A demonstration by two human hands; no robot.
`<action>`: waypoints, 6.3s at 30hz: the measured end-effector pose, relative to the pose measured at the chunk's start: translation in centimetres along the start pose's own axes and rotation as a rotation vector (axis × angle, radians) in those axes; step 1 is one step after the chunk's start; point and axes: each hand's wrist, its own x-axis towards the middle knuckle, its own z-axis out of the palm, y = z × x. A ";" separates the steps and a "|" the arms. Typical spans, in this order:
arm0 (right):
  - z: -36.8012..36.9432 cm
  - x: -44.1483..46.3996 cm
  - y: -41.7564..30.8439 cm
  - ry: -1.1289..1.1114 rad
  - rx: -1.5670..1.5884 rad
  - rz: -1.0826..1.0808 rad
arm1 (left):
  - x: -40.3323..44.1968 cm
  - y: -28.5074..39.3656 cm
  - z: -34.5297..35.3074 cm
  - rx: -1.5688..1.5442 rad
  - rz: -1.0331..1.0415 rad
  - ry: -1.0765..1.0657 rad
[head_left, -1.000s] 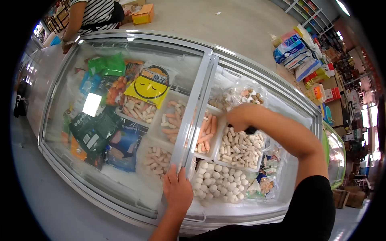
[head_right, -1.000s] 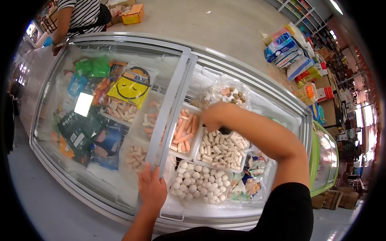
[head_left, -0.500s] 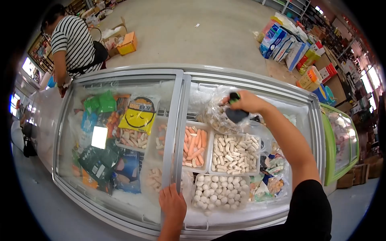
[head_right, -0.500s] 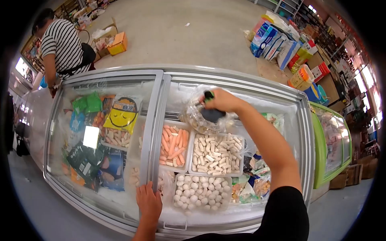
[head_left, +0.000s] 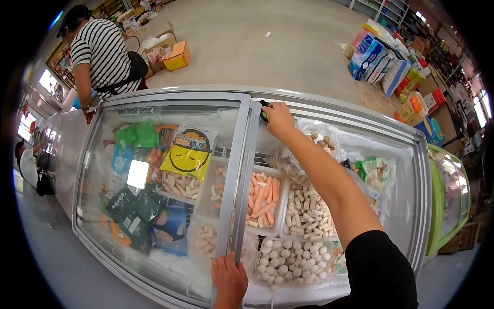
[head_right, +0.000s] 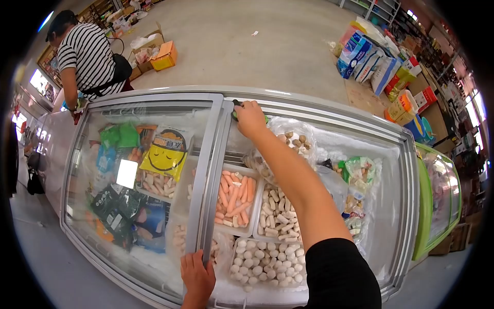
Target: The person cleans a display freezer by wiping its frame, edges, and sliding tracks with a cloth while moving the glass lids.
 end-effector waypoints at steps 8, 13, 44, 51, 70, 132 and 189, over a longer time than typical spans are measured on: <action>0.7 1.1 -1.6 -0.078 -0.095 0.237 | -0.1 -0.3 -0.1 -0.014 0.005 -0.008; -0.8 3.3 -2.5 -0.247 -0.071 0.451 | -0.1 -0.2 -0.2 -0.019 -0.006 -0.018; -0.1 2.8 -0.3 -0.147 -0.374 0.035 | -0.1 -0.1 -0.7 -0.038 -0.006 -0.025; -3.1 2.5 2.2 -0.316 -0.398 0.154 | -0.3 -0.3 -0.5 -0.024 -0.049 -0.050; -13.4 -8.5 18.2 -0.166 -0.423 0.069 | -0.3 3.9 1.5 0.272 -0.143 0.052; -33.1 -29.7 46.4 -0.245 -0.812 0.362 | -14.2 49.4 22.8 -0.502 0.376 -0.667; -52.0 -60.7 26.7 0.106 0.186 0.509 | 10.9 69.9 35.0 -0.502 -0.005 -0.113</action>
